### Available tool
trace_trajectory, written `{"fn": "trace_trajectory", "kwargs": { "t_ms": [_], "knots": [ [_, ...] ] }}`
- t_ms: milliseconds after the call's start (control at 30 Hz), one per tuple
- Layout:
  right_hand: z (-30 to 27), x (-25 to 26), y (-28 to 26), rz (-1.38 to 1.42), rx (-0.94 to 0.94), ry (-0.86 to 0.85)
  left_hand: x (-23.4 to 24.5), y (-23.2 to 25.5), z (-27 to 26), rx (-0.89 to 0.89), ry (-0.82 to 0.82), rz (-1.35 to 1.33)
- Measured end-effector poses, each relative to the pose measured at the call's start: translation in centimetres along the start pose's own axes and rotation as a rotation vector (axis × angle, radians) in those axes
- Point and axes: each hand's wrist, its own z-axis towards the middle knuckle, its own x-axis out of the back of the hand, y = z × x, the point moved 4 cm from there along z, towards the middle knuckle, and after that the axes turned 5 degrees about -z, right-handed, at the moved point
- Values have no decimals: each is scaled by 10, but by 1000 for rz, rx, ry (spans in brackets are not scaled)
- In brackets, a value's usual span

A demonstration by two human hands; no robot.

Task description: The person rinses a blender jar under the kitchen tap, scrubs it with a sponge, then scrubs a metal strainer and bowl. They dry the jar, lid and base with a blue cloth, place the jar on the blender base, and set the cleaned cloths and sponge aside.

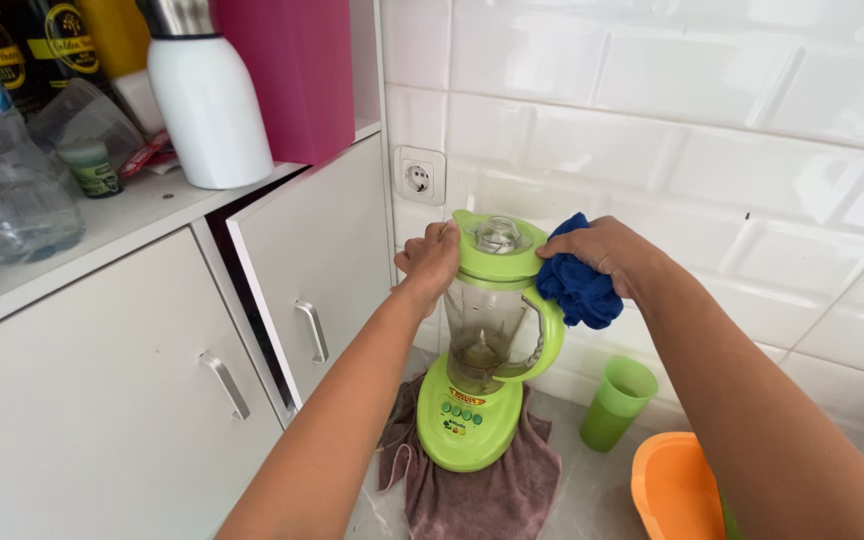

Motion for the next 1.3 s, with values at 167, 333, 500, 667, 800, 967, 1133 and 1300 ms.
{"fn": "trace_trajectory", "kwargs": {
  "t_ms": [167,333,500,667,800,967,1133,1300],
  "knots": [
    [-5,-1,2,14,84,-43,0,-1,-1,-71,17,-31],
    [-8,-2,3,-108,81,-73,3,9,-15,-105,6,88],
    [-1,-3,5,-161,86,-52,5,8,-17,-117,12,87],
    [9,-1,19,-132,82,-51,1,3,-16,-124,30,85],
    [4,-1,17,-159,151,67,3,9,-28,-109,82,100],
    [-50,23,24,157,363,366,1,-6,-48,-338,336,102],
    [-127,-25,58,523,357,172,-39,-81,-87,-562,262,-171],
    [-167,-149,106,312,362,104,-87,-153,-147,-337,20,-107]
  ]
}}
